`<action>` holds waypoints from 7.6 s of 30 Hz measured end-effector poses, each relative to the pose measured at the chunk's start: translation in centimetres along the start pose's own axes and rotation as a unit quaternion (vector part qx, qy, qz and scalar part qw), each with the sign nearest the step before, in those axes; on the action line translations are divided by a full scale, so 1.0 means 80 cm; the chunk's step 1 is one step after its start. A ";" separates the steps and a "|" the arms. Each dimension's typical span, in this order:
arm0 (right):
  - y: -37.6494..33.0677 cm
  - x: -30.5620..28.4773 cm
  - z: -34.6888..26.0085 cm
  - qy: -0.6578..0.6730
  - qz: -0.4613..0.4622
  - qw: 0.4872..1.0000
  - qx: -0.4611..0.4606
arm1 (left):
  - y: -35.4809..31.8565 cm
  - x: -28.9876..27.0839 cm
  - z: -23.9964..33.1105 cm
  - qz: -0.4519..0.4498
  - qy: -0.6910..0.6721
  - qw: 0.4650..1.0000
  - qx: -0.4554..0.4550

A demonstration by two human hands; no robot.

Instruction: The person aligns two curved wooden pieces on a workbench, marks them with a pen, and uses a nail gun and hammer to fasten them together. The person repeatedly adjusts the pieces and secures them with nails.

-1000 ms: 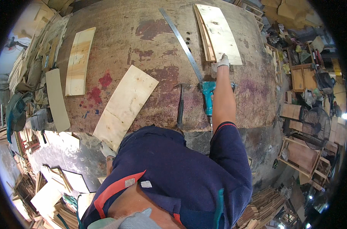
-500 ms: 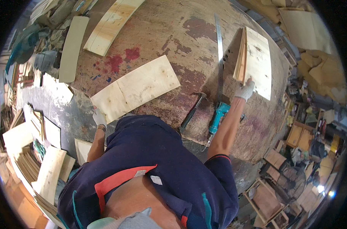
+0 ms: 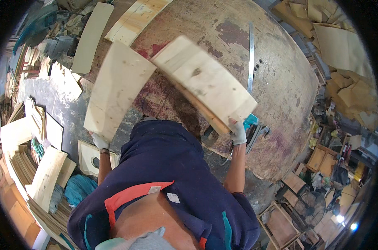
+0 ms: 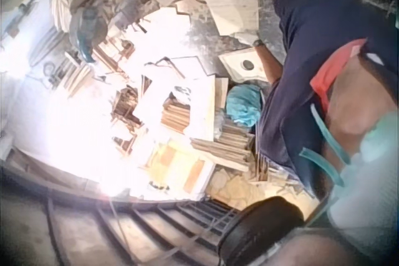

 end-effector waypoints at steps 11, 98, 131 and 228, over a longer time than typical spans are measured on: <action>0.073 0.242 -0.042 -0.316 -0.221 0.921 -0.048 | -0.018 0.054 0.073 -0.060 0.122 0.990 0.031; -0.107 0.238 -0.022 0.279 -0.149 0.947 -0.050 | -0.153 0.373 0.121 -0.503 0.406 0.734 0.208; -0.096 0.219 0.007 -0.062 0.216 0.970 -0.098 | -0.187 0.398 0.113 -0.480 0.418 0.406 0.656; 0.040 0.212 -0.019 -0.316 0.199 0.919 -0.126 | -0.224 0.595 0.036 -0.546 0.465 0.369 0.591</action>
Point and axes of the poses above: each hand's wrist, its own y-axis towards the middle knuckle, its own x-axis out of the palm, z = x × y, the point moved 5 cm from there along y, towards the middle knuckle, and after that the axes turned 1 degree about x, right-handed, at the moved point
